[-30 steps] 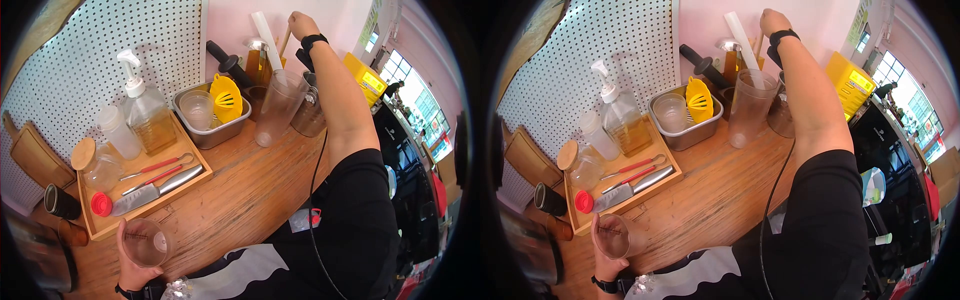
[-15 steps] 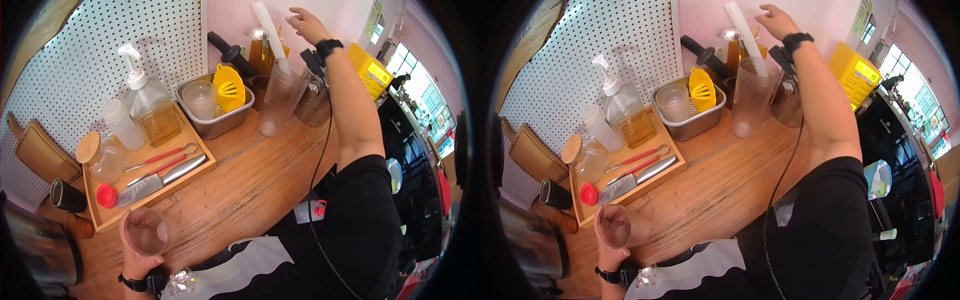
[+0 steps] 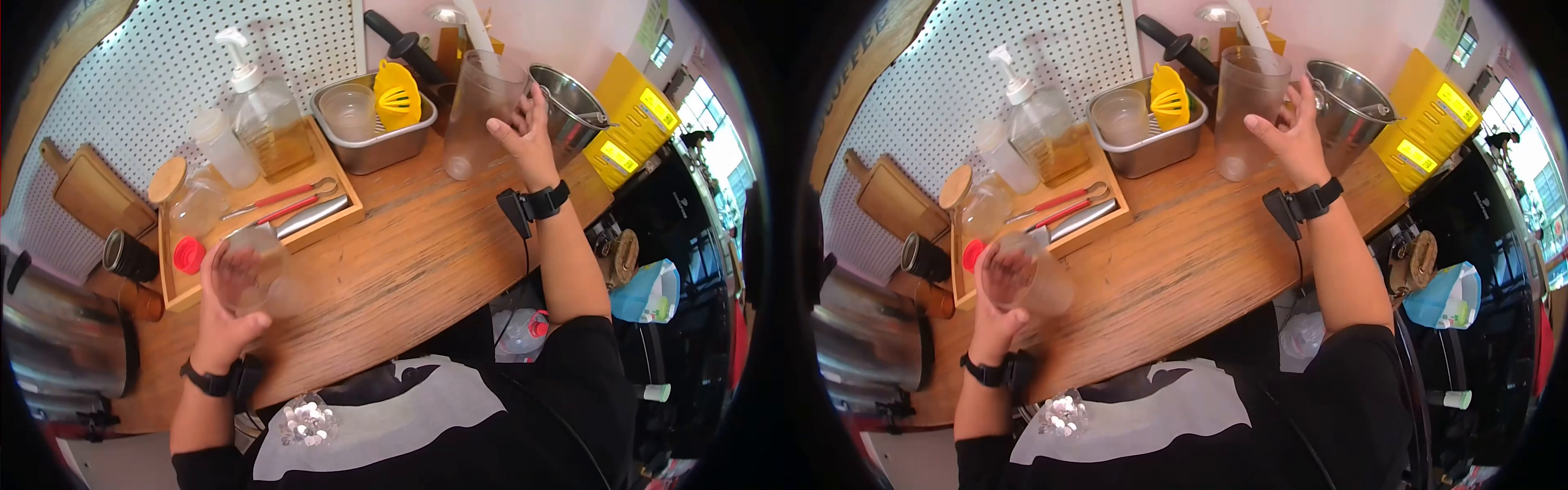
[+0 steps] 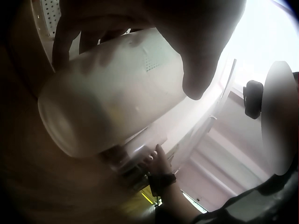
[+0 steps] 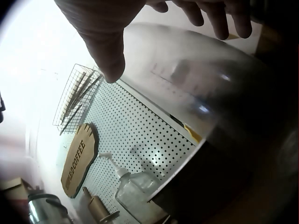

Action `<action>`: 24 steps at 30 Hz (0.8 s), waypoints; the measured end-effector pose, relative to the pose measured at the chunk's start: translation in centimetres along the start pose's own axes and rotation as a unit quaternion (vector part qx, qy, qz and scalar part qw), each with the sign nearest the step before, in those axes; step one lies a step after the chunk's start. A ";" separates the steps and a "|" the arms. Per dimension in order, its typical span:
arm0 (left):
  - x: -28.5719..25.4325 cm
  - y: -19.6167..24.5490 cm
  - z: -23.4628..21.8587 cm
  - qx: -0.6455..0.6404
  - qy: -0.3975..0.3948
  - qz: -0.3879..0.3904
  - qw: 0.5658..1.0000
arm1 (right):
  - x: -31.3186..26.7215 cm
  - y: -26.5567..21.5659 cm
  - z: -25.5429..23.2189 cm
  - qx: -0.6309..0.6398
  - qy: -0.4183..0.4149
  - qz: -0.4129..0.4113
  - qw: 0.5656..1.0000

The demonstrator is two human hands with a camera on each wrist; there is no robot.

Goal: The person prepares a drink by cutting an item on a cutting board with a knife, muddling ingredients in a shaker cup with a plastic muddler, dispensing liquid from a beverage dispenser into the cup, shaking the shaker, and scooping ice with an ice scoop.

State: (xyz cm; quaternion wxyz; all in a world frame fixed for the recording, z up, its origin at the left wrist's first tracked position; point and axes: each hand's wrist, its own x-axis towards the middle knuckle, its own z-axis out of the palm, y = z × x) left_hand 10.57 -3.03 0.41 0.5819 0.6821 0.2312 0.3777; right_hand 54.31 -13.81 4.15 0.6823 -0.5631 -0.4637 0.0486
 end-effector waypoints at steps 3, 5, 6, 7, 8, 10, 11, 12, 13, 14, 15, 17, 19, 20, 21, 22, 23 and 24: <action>1.6 1.0 1.5 0.033 -0.009 0.005 0.999 | -0.2 2.2 0.7 0.036 -0.026 0.057 0.997; 2.7 1.1 3.1 0.018 -0.029 0.025 0.999 | -0.6 4.2 0.9 0.006 -0.019 0.044 0.999; 3.2 1.4 3.8 0.022 -0.021 0.023 0.999 | -0.7 4.6 1.0 -0.023 -0.022 0.059 0.998; 3.9 1.6 4.8 0.027 -0.037 0.038 0.998 | -0.8 4.9 1.0 -0.055 -0.022 0.072 0.996; 4.8 1.7 5.8 0.031 -0.056 0.054 0.996 | -0.8 5.2 1.1 -0.054 -0.022 0.071 0.996; 6.4 1.7 7.4 0.061 -0.064 0.060 0.994 | -1.0 5.6 1.4 -0.056 0.015 0.058 0.997; 7.3 1.6 8.3 0.093 -0.069 0.066 0.991 | -1.1 5.6 1.2 -0.058 0.017 0.058 0.997; 8.3 1.6 9.2 0.091 -0.070 0.067 0.991 | -1.3 5.6 1.1 -0.067 0.024 0.053 0.996; 9.3 1.4 10.2 0.108 -0.074 0.067 0.989 | -1.5 5.5 0.9 -0.076 0.032 0.048 0.995; 10.4 1.2 11.2 0.126 -0.077 0.067 0.987 | -1.7 5.5 0.6 -0.076 0.032 0.046 0.996; 11.4 0.8 12.2 0.125 -0.077 0.069 0.987 | -1.9 5.3 0.2 -0.068 0.038 0.040 0.996; 13.4 -0.4 14.5 0.137 -0.062 0.062 0.987 | -2.2 5.0 -0.4 -0.062 0.045 0.031 0.997; 15.2 -1.4 17.0 0.139 -0.059 0.058 0.987 | -2.5 4.7 -1.0 -0.030 0.055 0.016 0.998; 15.7 -1.7 18.1 0.142 -0.055 0.051 0.987 | -2.7 4.5 -1.3 -0.032 0.055 0.014 0.998; 16.1 -2.0 19.2 0.140 -0.054 0.053 0.987 | -2.8 4.3 -1.5 -0.008 0.067 0.018 0.998; 16.5 -2.3 20.1 0.155 -0.053 0.049 0.985 | -2.9 4.1 -1.7 0.016 0.078 0.022 0.997; 16.9 -2.5 21.0 0.170 -0.051 0.045 0.983 | -3.0 3.8 -1.9 0.014 0.078 0.019 0.997; 17.2 -2.9 21.9 0.162 -0.060 0.054 0.983 | -3.1 3.5 -2.1 0.023 0.083 0.017 0.996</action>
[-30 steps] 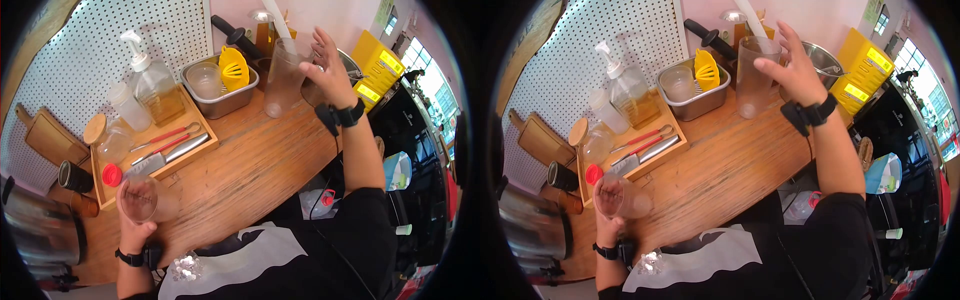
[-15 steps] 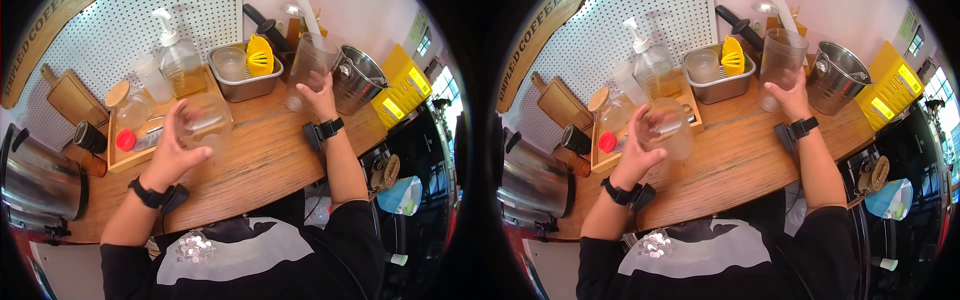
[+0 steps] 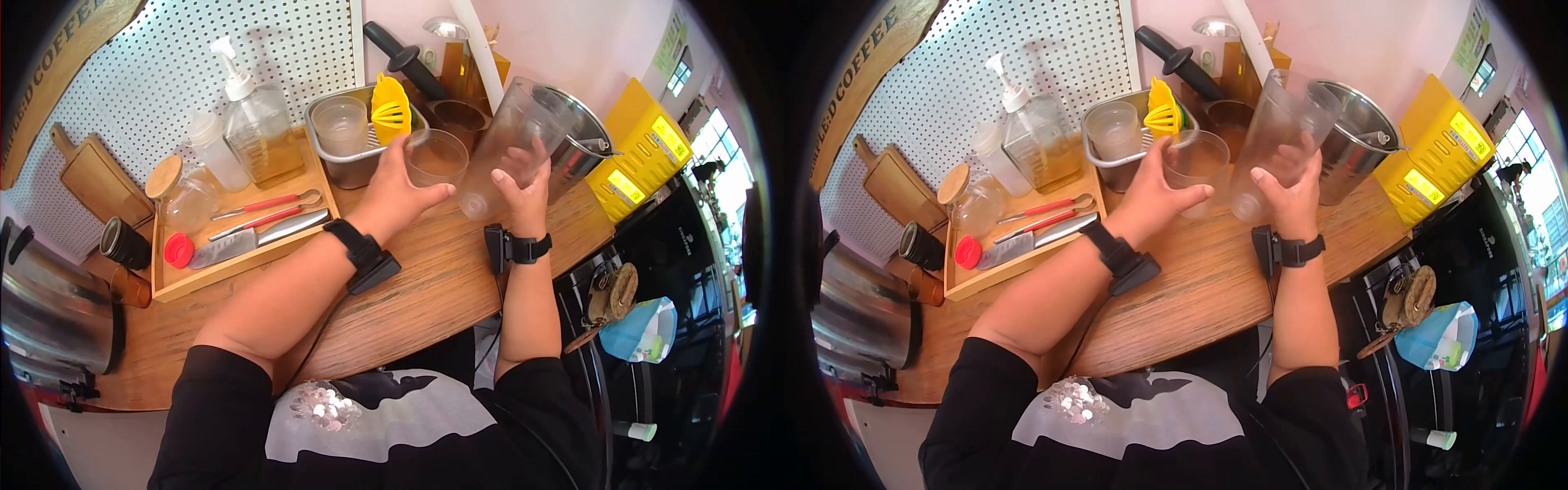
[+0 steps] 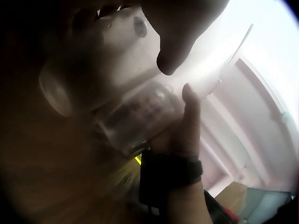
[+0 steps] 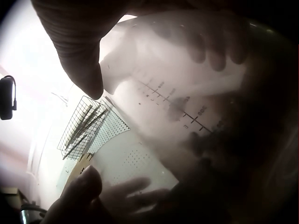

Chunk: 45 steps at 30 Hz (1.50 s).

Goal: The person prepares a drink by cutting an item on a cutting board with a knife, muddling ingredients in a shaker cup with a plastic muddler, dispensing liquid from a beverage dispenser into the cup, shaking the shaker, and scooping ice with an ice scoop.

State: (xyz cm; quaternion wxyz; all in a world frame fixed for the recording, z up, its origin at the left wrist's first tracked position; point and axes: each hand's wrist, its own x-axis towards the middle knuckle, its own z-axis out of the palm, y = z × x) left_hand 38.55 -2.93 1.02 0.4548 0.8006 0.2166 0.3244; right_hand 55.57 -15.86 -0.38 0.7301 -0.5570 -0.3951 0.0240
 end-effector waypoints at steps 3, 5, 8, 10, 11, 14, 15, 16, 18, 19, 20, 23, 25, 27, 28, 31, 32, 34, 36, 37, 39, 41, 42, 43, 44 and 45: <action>1.0 -0.1 2.3 0.019 0.012 -0.005 1.000 | 0.2 -0.1 -0.7 -0.020 0.006 -0.012 1.000; 1.5 0.0 3.4 0.019 0.021 0.006 1.000 | 0.3 -0.1 -1.3 -0.050 0.006 -0.021 0.999; 2.2 -0.1 4.7 0.048 0.059 0.055 0.996 | 0.2 -0.2 -1.9 -0.079 0.021 -0.021 0.996; 2.8 -0.6 5.2 0.077 0.088 0.090 0.989 | -0.3 -0.4 -2.2 -0.026 0.016 -0.010 0.999; 3.2 -0.8 5.2 0.091 0.095 0.112 0.985 | -0.7 -0.5 -2.1 -0.027 0.013 -0.008 1.000; 4.0 -1.1 5.8 0.107 0.102 0.138 0.979 | -1.8 -0.9 -2.3 0.019 0.004 0.008 1.000; 4.1 -1.1 5.9 0.114 0.103 0.142 0.978 | -2.2 -1.0 -2.4 0.036 -0.006 0.013 0.999; 4.2 -1.3 6.2 0.127 0.112 0.132 0.977 | -2.5 -1.1 -2.3 0.056 -0.020 0.018 0.998; 3.6 -0.9 5.8 0.107 0.100 0.091 0.985 | -3.3 -1.0 -2.9 0.077 -0.048 0.030 0.995; 3.0 -0.6 5.2 0.097 0.085 0.060 0.990 | -3.5 -1.0 -2.9 0.091 -0.062 0.038 0.993; 2.4 -0.4 4.2 0.073 0.069 0.069 0.993 | -3.9 -1.2 -2.7 0.102 -0.080 0.040 0.991; -1.1 0.5 -0.1 0.108 0.052 0.130 0.984 | -4.7 -2.7 -1.6 0.045 -0.118 0.021 0.992; -3.2 0.7 -3.8 0.120 0.063 0.204 0.969 | -5.7 -4.0 -0.2 0.026 -0.183 0.044 0.982; -5.6 1.4 -7.9 0.112 0.038 0.175 0.977 | -6.1 -4.6 1.5 0.022 -0.196 0.080 0.977; -6.8 2.2 -10.2 0.098 0.019 0.123 0.987 | -5.9 -4.7 2.2 0.033 -0.250 0.093 0.963; -9.5 2.6 -15.5 0.024 0.079 0.052 0.995 | -5.5 -4.0 5.3 0.051 -0.292 0.092 0.950; -10.1 2.2 -17.1 -0.010 0.101 0.041 0.994 | -5.3 -3.6 6.2 0.061 -0.291 0.077 0.952; -11.0 1.2 -20.3 -0.012 0.129 0.053 0.990 | -4.7 -3.1 7.7 0.066 -0.278 0.072 0.956; -12.1 0.9 -22.9 -0.005 0.174 0.062 0.983 | -4.3 -3.3 9.7 0.098 -0.271 0.078 0.954; -12.3 0.8 -24.2 0.013 0.200 0.061 0.978 | -4.1 -2.9 10.4 0.106 -0.277 0.078 0.952; -12.7 0.4 -27.0 0.038 0.232 0.060 0.970 | -3.6 -1.6 10.9 0.056 -0.268 0.063 0.960; -12.3 -0.9 -29.5 0.066 0.286 0.062 0.954 | -3.6 -1.4 11.9 0.051 -0.267 0.059 0.961; -11.9 -1.1 -30.6 0.092 0.289 0.059 0.951 | -3.8 -1.4 12.3 0.077 -0.256 0.071 0.961; -11.9 -1.5 -31.8 0.087 0.280 0.066 0.954 | -3.9 -1.6 12.4 0.099 -0.239 0.082 0.963; -11.5 -2.2 -33.1 0.191 0.273 0.048 0.942 | -4.1 -2.1 12.6 0.129 -0.252 0.087 0.955; -10.3 -3.0 -33.9 0.286 0.257 0.040 0.922 | -4.2 -2.9 12.7 0.153 -0.256 0.089 0.950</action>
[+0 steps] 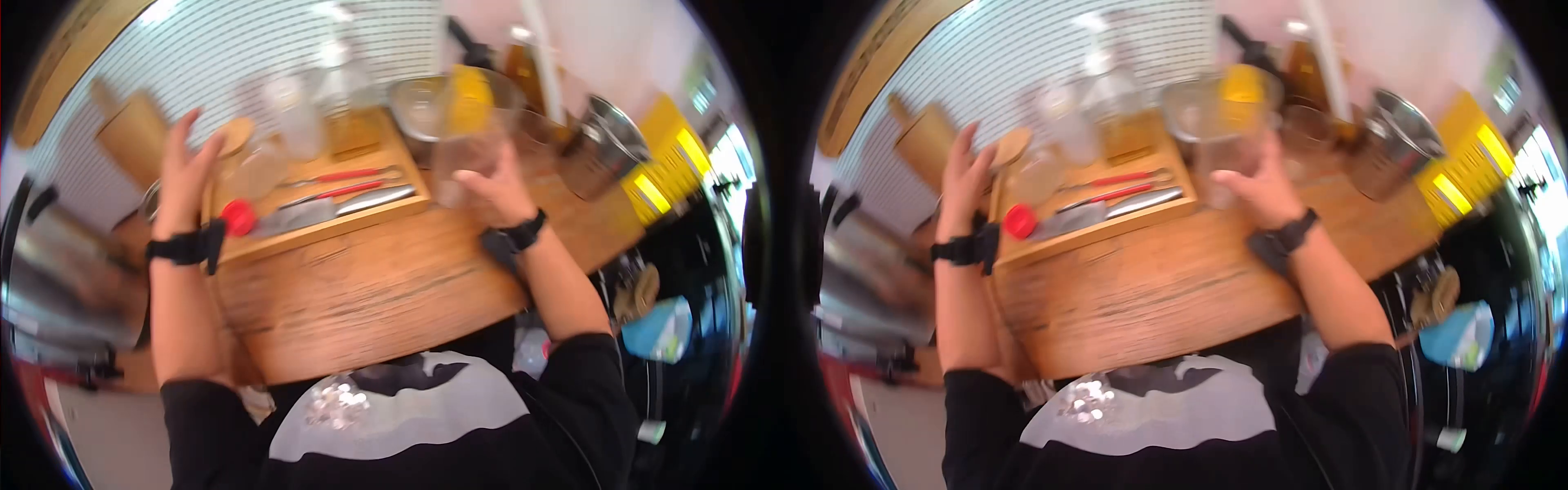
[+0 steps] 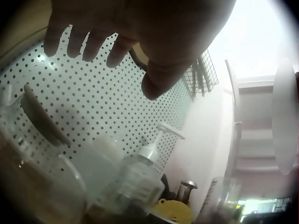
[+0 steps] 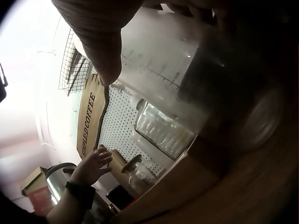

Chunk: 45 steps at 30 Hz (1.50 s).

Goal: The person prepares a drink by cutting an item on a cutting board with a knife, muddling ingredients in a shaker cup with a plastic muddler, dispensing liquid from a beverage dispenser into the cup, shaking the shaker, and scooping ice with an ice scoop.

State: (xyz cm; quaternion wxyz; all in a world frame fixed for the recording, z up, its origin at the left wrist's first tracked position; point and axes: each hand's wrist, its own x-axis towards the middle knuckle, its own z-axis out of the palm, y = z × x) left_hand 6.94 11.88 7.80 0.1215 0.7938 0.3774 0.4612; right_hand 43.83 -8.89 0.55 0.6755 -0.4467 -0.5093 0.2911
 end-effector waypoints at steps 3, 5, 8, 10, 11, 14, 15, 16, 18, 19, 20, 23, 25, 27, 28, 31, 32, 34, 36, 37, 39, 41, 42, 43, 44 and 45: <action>1.7 -2.2 0.3 0.079 -0.049 0.014 0.996 | -1.9 -0.8 -3.0 -0.144 0.042 -0.037 0.988; 2.0 -2.6 1.4 0.082 -0.074 -0.008 0.994 | -3.5 -3.2 -4.4 -0.227 0.059 -0.020 0.972; 2.5 -4.1 2.8 0.061 -0.118 -0.040 0.990 | -4.3 -6.8 -10.4 -0.305 0.214 -0.074 0.925; 2.9 -5.9 3.5 0.061 -0.139 -0.044 0.987 | -4.4 -9.2 -14.9 -0.331 0.332 -0.116 0.876; 3.0 -6.4 3.7 0.092 -0.141 -0.034 0.985 | -4.5 -10.6 -16.7 -0.365 0.356 -0.114 0.853; 3.4 -6.5 4.5 0.129 -0.142 -0.033 0.981 | -3.7 -12.3 -22.9 -0.463 0.381 -0.079 0.796; 3.5 -6.4 4.5 0.143 -0.139 -0.049 0.979 | -3.3 -12.4 -23.6 -0.520 0.375 -0.043 0.766; 3.4 -6.2 4.6 0.145 -0.139 -0.050 0.978 | -3.1 -12.3 -24.0 -0.519 0.373 -0.043 0.768; 3.3 -5.5 4.6 0.163 -0.129 -0.048 0.977 | -1.9 -12.9 -23.5 -0.475 0.349 0.031 0.807; 3.2 -5.4 4.5 0.164 -0.126 -0.050 0.977 | -1.5 -13.1 -23.6 -0.474 0.346 0.028 0.809; 3.2 -5.3 4.5 0.171 -0.124 -0.047 0.976 | -1.2 -13.4 -24.0 -0.479 0.325 0.081 0.811; 3.5 -5.2 4.5 0.172 -0.126 -0.047 0.976 | -1.1 -13.6 -23.9 -0.473 0.319 0.129 0.811; 3.6 -5.0 4.4 0.168 -0.133 -0.050 0.975 | -1.4 -13.6 -23.6 -0.463 0.334 0.125 0.811; 3.5 -4.4 4.4 0.167 -0.133 -0.065 0.975 | -1.5 -13.7 -23.2 -0.410 0.388 0.107 0.818; 3.5 -4.4 4.5 0.166 -0.134 -0.065 0.975 | -1.6 -14.0 -23.1 -0.411 0.388 0.108 0.818; 3.4 -4.3 4.6 0.171 -0.121 -0.062 0.976 | -1.8 -14.7 -23.0 -0.388 0.421 0.066 0.817; 3.3 -4.2 4.6 0.171 -0.116 -0.059 0.977 | -2.0 -15.0 -23.1 -0.370 0.439 0.054 0.817; 3.2 -4.4 4.6 0.166 -0.112 -0.054 0.978 | -2.1 -15.3 -23.4 -0.355 0.460 0.039 0.813; 3.3 -5.3 4.8 0.162 -0.103 -0.049 0.980 | -2.3 -15.0 -23.8 -0.317 0.459 0.047 0.828; 3.3 -5.5 4.9 0.155 -0.104 -0.044 0.981 | -2.3 -14.5 -24.0 -0.298 0.447 0.047 0.842; 3.4 -5.8 5.0 0.163 -0.099 -0.042 0.981 | -2.3 -13.8 -23.8 -0.282 0.443 0.051 0.849; 3.4 -5.7 5.1 0.157 -0.095 -0.038 0.982 | -2.0 -13.5 -23.2 -0.264 0.435 0.055 0.859; 3.3 -5.7 5.0 0.156 -0.091 -0.038 0.983 | -1.9 -13.4 -22.9 -0.256 0.442 0.051 0.858; 3.2 -5.8 5.0 0.152 -0.090 -0.037 0.984 | -1.9 -13.5 -22.7 -0.248 0.449 0.046 0.857; 3.2 -5.9 5.0 0.146 -0.086 -0.040 0.985 | -1.8 -13.6 -22.6 -0.252 0.451 0.043 0.855; 3.2 -6.0 5.1 0.141 -0.084 -0.043 0.986 | -1.8 -13.6 -22.6 -0.237 0.461 0.034 0.854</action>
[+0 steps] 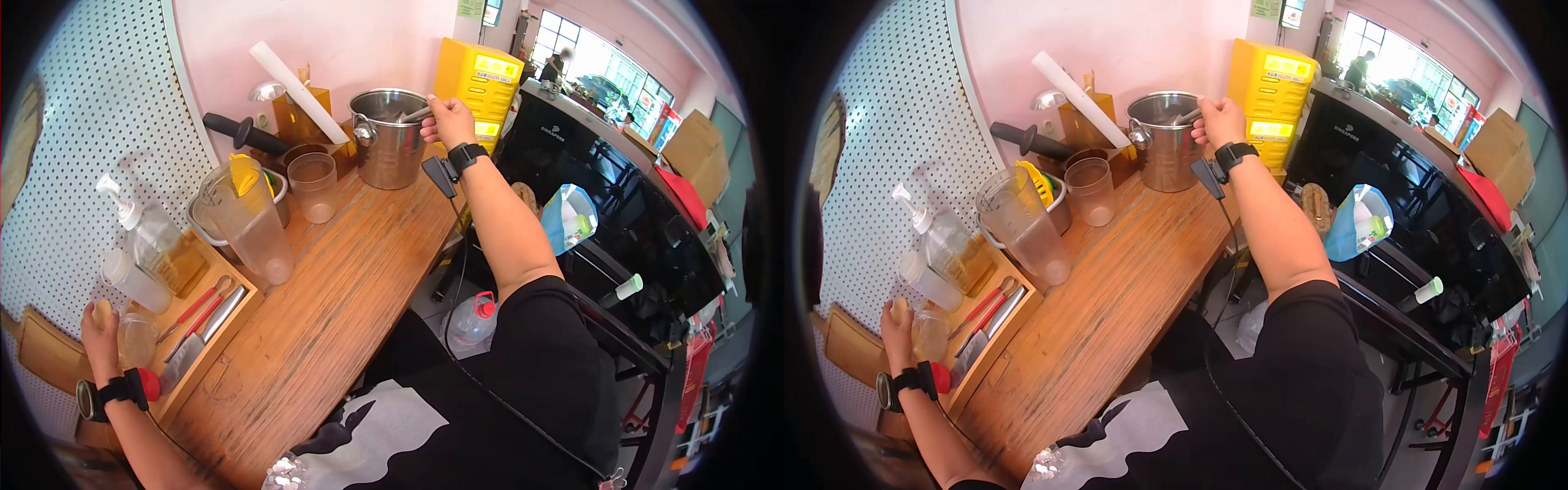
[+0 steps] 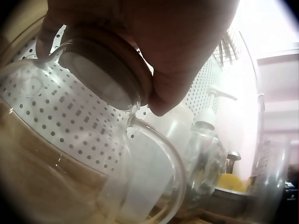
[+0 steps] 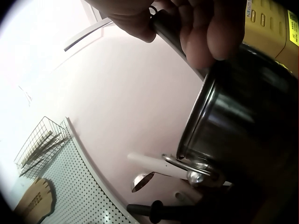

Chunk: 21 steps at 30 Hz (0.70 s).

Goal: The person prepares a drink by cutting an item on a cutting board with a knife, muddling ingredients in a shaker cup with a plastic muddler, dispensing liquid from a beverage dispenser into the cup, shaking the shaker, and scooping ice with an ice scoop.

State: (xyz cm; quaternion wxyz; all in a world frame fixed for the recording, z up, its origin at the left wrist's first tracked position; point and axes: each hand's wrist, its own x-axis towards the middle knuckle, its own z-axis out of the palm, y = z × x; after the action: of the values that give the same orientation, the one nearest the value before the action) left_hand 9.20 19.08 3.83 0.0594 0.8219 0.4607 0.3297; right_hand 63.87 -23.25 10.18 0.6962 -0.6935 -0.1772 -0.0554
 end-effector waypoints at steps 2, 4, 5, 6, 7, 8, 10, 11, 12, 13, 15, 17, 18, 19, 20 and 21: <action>0.2 0.1 0.1 -0.001 -0.002 -0.001 1.000 | -0.2 -0.2 -0.3 0.023 0.019 0.011 0.999; 0.1 0.0 0.0 0.004 -0.005 -0.006 1.000 | -0.1 0.0 -1.0 0.031 0.017 0.010 0.999; 0.1 0.0 0.0 0.002 -0.004 -0.002 1.000 | 0.1 0.2 -1.4 0.039 0.013 0.008 0.999; 0.1 0.0 0.0 0.001 -0.002 0.000 1.000 | 0.2 0.2 -1.8 0.014 0.000 0.019 1.000; 0.1 -0.1 0.0 0.005 -0.003 -0.005 1.000 | 0.4 0.4 -2.2 0.014 -0.005 0.022 1.000; 0.1 0.0 0.0 0.011 -0.001 0.002 1.000 | 0.7 0.5 -2.5 0.023 -0.033 0.031 0.999; -0.1 0.3 -0.1 0.020 0.001 0.001 1.000 | 0.3 0.0 -2.9 0.041 -0.071 0.039 0.996; -0.2 0.8 -0.2 0.023 -0.001 0.000 1.000 | -0.1 -0.4 -2.7 0.041 -0.077 0.040 0.995; -0.3 0.9 -0.3 0.024 -0.003 0.000 1.000 | -0.3 -0.7 -2.5 0.003 -0.079 0.020 0.997; -0.3 0.8 -0.3 0.025 -0.001 -0.003 1.000 | -0.5 -1.1 -2.3 -0.036 -0.080 -0.001 0.996; -0.1 0.6 -0.1 0.025 -0.006 0.000 1.000 | -0.6 -1.5 -1.8 -0.052 -0.076 -0.010 0.996; -0.1 0.5 0.0 0.030 -0.004 0.001 1.000 | -0.2 -0.9 -1.2 -0.076 -0.099 -0.024 0.992; -0.1 0.5 0.0 0.036 -0.001 0.002 0.999 | -0.3 -0.5 -0.7 -0.074 -0.087 -0.023 0.993; -0.2 0.6 0.0 0.037 -0.001 0.000 0.999 | -0.4 -0.3 -0.5 -0.073 -0.089 -0.023 0.993; -0.4 1.1 -0.2 0.034 -0.006 -0.003 0.999 | -0.8 -0.2 -0.1 -0.060 -0.062 -0.024 0.996; -0.4 1.3 -0.3 0.031 -0.011 -0.007 0.999 | -1.1 -0.2 0.2 -0.046 -0.035 -0.026 0.998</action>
State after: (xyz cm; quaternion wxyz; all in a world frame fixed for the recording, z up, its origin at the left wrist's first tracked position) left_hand 9.76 17.96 4.42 0.0417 0.8235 0.4759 0.3060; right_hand 62.76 -23.23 10.02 0.6552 -0.7214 -0.2168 -0.0569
